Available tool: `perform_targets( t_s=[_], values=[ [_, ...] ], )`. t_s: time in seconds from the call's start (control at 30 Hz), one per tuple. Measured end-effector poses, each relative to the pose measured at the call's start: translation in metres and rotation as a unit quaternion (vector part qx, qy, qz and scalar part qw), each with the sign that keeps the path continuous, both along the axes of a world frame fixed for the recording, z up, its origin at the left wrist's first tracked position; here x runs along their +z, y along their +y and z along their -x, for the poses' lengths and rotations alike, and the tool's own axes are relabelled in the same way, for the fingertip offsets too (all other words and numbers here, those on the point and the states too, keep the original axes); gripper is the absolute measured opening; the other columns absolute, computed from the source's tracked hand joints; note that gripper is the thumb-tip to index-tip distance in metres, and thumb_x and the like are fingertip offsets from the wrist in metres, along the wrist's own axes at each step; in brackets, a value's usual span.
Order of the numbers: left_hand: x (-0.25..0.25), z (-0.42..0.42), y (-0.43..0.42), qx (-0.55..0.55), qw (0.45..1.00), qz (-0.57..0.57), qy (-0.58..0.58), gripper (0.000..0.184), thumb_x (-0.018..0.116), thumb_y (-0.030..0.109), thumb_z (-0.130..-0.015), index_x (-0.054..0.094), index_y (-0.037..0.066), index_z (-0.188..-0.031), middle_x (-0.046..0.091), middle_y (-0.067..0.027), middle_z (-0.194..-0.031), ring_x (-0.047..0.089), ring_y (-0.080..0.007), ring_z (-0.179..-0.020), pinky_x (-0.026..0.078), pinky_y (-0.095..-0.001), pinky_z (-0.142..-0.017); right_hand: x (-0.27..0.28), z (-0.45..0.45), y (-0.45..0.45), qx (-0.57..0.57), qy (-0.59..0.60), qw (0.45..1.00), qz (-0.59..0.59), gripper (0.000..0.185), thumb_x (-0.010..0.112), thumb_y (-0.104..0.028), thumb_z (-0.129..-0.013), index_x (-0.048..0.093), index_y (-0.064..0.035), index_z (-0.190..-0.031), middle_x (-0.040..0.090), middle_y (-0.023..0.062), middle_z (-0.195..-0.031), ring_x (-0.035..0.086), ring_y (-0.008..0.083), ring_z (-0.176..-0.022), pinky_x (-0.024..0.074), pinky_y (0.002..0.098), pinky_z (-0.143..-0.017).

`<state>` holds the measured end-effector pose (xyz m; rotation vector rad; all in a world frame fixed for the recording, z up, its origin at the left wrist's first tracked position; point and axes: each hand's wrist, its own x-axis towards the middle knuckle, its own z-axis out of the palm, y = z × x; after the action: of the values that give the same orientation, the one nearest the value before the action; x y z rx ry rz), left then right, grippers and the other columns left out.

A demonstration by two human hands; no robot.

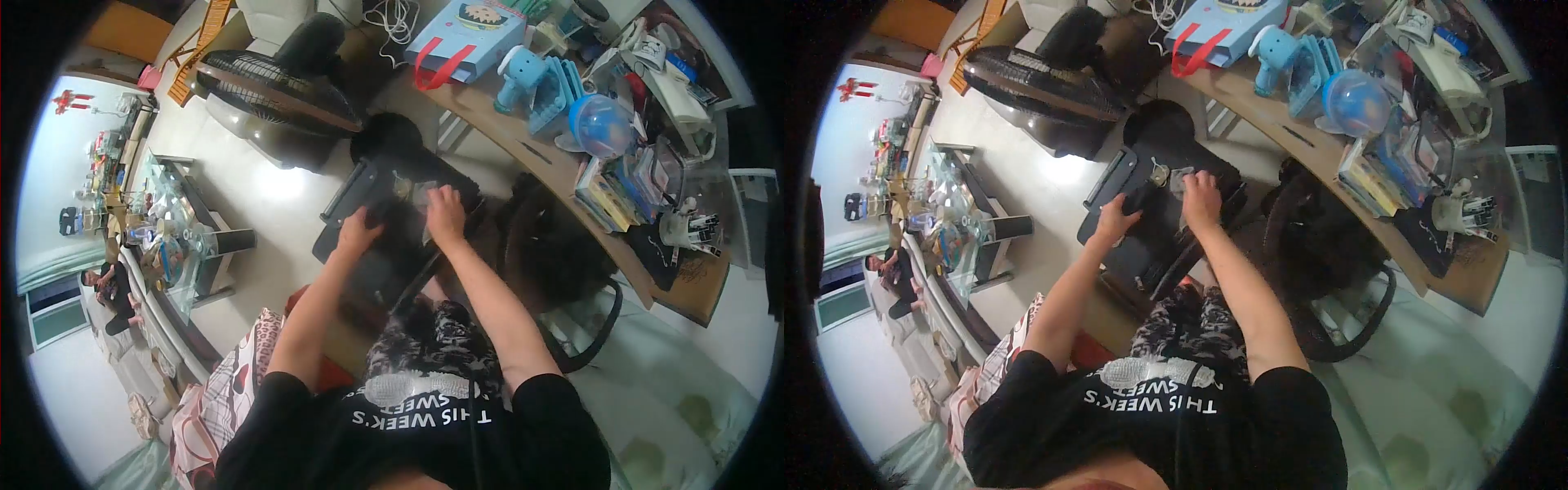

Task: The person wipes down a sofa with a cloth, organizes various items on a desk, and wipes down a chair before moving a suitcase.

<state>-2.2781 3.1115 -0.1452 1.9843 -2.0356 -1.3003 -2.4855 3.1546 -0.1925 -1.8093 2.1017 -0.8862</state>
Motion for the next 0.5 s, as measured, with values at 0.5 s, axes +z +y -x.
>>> perform_targets(
  t_s=[0.5],
  values=[
    [-0.024, -0.199, -0.008, -0.143, 0.974, 0.031, -0.173, 0.053, 0.076, 0.017, -0.065, 0.054, 0.007, -0.112, 0.063, -0.0176, -0.105, 0.058, -0.0361, -0.103, 0.047, -0.0442, -0.088, -0.027, -0.141, 0.076, 0.090, -0.407, 0.893, -0.167, 0.032, 0.064, -0.005, -0.069, 0.059, -0.0052, -0.101, 0.060, 0.0178, -0.095, 0.059, 0.0370, -0.093, 0.0480, 0.0425, -0.083]
  ],
)
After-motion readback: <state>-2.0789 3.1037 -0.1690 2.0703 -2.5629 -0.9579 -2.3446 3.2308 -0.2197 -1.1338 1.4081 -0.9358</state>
